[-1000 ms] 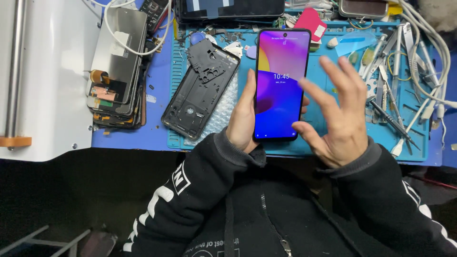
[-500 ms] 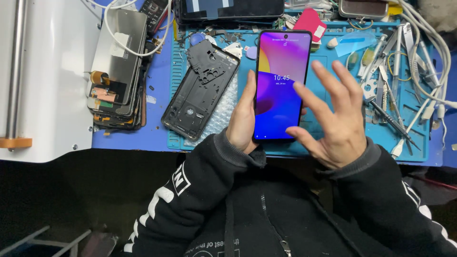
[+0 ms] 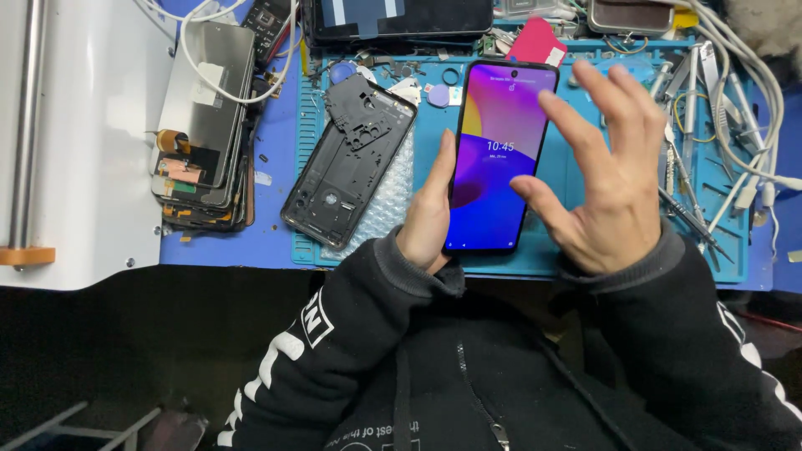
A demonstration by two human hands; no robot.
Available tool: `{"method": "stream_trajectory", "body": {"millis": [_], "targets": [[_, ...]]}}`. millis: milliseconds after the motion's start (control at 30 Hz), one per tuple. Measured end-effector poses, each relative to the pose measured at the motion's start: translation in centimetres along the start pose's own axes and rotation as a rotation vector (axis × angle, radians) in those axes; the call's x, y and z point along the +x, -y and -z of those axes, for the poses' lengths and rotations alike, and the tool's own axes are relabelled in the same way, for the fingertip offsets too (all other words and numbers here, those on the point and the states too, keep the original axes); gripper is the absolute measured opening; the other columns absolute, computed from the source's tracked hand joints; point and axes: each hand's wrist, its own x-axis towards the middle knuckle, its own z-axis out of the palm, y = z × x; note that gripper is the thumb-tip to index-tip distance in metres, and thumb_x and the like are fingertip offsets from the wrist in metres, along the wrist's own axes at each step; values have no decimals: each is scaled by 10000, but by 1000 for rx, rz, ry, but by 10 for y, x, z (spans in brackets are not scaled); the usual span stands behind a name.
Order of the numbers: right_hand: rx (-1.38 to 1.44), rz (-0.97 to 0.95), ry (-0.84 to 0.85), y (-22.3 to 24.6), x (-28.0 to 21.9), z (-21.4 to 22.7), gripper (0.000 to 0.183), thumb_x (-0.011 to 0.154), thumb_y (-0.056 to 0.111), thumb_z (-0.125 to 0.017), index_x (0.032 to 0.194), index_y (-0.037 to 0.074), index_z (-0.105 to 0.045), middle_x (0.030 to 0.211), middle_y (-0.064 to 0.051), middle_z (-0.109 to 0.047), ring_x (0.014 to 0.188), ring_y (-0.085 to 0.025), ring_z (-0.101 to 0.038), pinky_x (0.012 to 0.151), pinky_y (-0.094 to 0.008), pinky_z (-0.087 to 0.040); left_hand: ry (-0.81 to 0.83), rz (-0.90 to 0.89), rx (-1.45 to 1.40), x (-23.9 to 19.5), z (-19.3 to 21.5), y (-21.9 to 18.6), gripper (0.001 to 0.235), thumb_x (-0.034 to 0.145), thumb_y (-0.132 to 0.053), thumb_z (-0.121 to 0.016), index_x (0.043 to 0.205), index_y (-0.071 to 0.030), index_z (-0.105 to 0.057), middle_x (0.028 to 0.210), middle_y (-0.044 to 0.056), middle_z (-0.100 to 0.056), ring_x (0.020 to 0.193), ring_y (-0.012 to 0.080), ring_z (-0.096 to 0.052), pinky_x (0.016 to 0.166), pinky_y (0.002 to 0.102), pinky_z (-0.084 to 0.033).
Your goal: Replacing the battery and reassembling a Motorola smartphone at a repair workbench.
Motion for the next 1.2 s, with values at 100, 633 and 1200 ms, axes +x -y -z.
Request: {"method": "stream_trajectory", "body": {"millis": [100,633,1200], "targets": [[-57,48,-23,-7,9,-2,675,921,249,-857,1482,10,-568,1571,-292,-403,1452,-505,-322,1213,-586,-290,93,7,50,1,6,5,726,1137,-596,-267,1336,20,-595,1153,159,-694,1037,242,-691,943,344,-571],[-71,82,-70,4,11,2,547,882,213,-841,1334,-27,-647,1484,-300,-471,1367,-494,-392,1135,-575,-359,28,29,38,3,7,3,696,1131,-585,-273,1360,-10,-593,1190,120,-688,1050,190,-679,926,323,-558],[32,66,41,-6,-23,-15,578,846,256,-855,1350,67,-643,1597,-232,-380,1497,-474,-305,1234,-585,-292,78,-19,27,-1,1,-3,797,1099,-647,-203,1391,7,-554,1154,196,-700,1029,292,-701,903,410,-588]]}}
